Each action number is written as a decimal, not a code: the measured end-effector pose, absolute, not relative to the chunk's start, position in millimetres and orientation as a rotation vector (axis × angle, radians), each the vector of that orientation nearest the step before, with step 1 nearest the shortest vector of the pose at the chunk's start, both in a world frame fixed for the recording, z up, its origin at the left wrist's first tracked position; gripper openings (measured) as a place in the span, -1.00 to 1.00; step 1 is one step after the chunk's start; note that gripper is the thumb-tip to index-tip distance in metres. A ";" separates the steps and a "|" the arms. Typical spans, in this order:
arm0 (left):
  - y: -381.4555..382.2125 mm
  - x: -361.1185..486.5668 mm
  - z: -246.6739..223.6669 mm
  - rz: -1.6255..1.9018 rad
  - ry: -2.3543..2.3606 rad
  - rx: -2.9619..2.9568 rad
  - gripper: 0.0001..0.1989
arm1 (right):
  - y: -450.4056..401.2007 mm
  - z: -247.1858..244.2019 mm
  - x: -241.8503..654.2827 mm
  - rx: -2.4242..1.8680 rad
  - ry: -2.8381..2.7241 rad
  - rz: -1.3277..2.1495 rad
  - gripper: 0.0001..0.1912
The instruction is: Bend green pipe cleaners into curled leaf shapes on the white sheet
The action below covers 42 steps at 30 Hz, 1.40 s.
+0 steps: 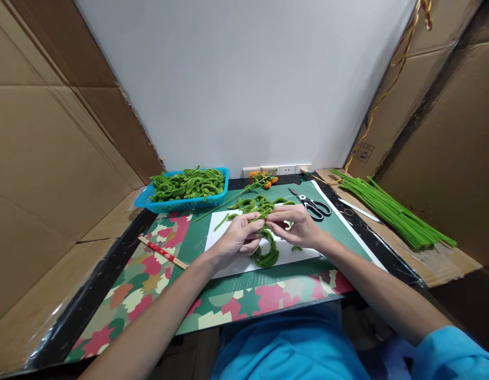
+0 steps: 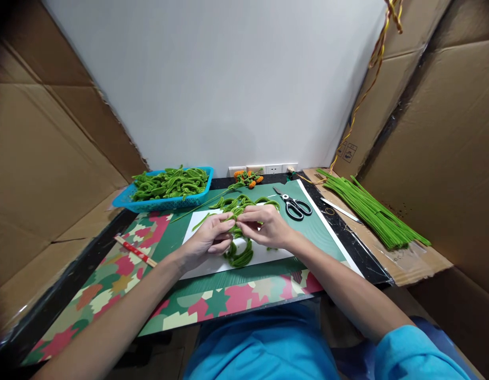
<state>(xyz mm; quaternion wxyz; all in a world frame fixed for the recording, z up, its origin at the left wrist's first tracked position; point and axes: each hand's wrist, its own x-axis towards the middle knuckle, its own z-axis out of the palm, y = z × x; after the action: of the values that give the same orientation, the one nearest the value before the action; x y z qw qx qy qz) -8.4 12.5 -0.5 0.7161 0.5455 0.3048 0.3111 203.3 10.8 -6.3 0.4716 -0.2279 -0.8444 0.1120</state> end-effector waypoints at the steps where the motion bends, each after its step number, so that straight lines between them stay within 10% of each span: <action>1: 12.3 -8.2 0.4 0.707 0.677 1.193 -0.63 | 11.7 -7.2 203.9 -0.561 -2.065 0.257 -0.68; 42: 10.5 -0.5 -4.9 0.897 0.767 1.424 -0.53 | 12.4 -35.1 195.8 -0.806 -1.925 -0.011 -0.88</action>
<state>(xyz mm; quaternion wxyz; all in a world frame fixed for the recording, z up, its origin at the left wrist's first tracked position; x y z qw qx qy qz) -0.5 10.5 -4.9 0.6021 0.6147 0.3312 0.3873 195.8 12.4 -35.1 0.5033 -0.3339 -0.7970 -0.0046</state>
